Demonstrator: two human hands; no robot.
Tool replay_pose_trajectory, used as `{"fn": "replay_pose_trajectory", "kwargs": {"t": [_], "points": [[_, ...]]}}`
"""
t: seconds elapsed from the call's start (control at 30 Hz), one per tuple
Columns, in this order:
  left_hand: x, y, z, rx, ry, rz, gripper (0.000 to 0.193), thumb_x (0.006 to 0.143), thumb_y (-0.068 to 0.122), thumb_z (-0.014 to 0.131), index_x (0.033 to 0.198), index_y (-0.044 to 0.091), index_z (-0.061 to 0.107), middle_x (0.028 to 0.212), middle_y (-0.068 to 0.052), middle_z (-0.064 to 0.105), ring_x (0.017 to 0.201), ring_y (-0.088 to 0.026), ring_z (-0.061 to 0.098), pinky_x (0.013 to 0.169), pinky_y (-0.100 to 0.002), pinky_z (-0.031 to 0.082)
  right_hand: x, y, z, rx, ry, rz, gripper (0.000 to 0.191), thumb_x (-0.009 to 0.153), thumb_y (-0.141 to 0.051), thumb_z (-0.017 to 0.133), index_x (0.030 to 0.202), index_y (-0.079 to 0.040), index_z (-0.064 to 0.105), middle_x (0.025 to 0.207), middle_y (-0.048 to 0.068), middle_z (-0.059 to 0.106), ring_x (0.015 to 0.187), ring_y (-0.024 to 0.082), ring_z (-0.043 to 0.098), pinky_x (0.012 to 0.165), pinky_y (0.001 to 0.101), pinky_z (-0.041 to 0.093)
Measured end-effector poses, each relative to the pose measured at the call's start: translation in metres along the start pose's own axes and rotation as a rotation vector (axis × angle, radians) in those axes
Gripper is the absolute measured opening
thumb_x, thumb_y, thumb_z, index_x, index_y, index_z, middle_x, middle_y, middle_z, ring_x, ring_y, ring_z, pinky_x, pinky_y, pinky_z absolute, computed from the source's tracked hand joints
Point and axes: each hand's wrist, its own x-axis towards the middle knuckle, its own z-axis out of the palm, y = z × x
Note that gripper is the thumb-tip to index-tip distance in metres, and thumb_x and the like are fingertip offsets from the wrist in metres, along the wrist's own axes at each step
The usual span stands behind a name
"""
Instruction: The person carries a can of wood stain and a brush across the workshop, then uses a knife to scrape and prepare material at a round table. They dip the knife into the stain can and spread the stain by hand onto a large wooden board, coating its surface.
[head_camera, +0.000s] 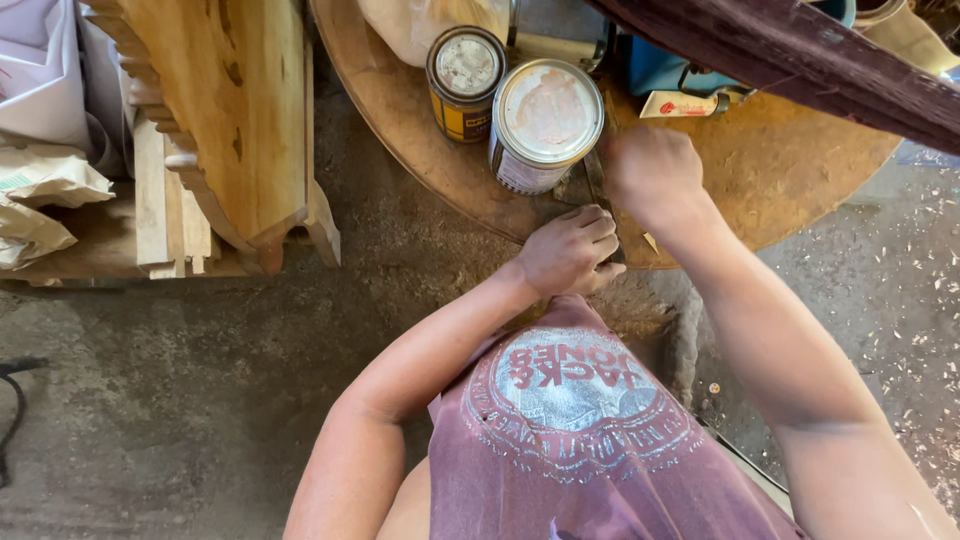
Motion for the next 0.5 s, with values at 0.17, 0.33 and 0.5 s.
{"fn": "replay_pose_trajectory", "kwargs": {"t": [0.17,0.33,0.5], "points": [[0.0004,0.0002,-0.0014,0.000,-0.006,-0.016,0.035,0.079,0.032,0.081,0.090,0.003,0.067,0.104,-0.012,0.063,0.108,-0.031,0.062,0.096,-0.041,0.054,-0.0088,-0.0020,-0.0055,-0.039,0.016,-0.078,0.016,0.086,-0.011,0.060,0.093,-0.009,0.075,0.082,0.021,0.072,0.082,0.040,0.072,0.069,0.0514,0.057],[-0.0001,-0.0002,-0.0038,-0.019,-0.006,-0.028,0.033,0.078,0.031,0.081,0.090,0.004,0.066,0.102,-0.012,0.062,0.108,-0.032,0.061,0.095,-0.041,0.055,-0.0091,-0.0047,-0.0043,-0.045,0.087,-0.101,0.016,0.092,-0.014,0.058,0.093,-0.007,0.072,0.085,0.020,0.071,0.080,0.040,0.071,0.067,0.0515,0.056],[-0.0001,-0.0006,-0.0065,-0.028,-0.036,-0.034,0.033,0.079,0.030,0.082,0.090,0.003,0.067,0.102,-0.013,0.062,0.106,-0.032,0.061,0.093,-0.041,0.054,-0.0062,-0.0043,-0.0034,0.004,-0.018,-0.009,0.021,0.096,-0.020,0.056,0.094,-0.010,0.074,0.084,0.020,0.072,0.082,0.040,0.071,0.072,0.0527,0.056]]}}
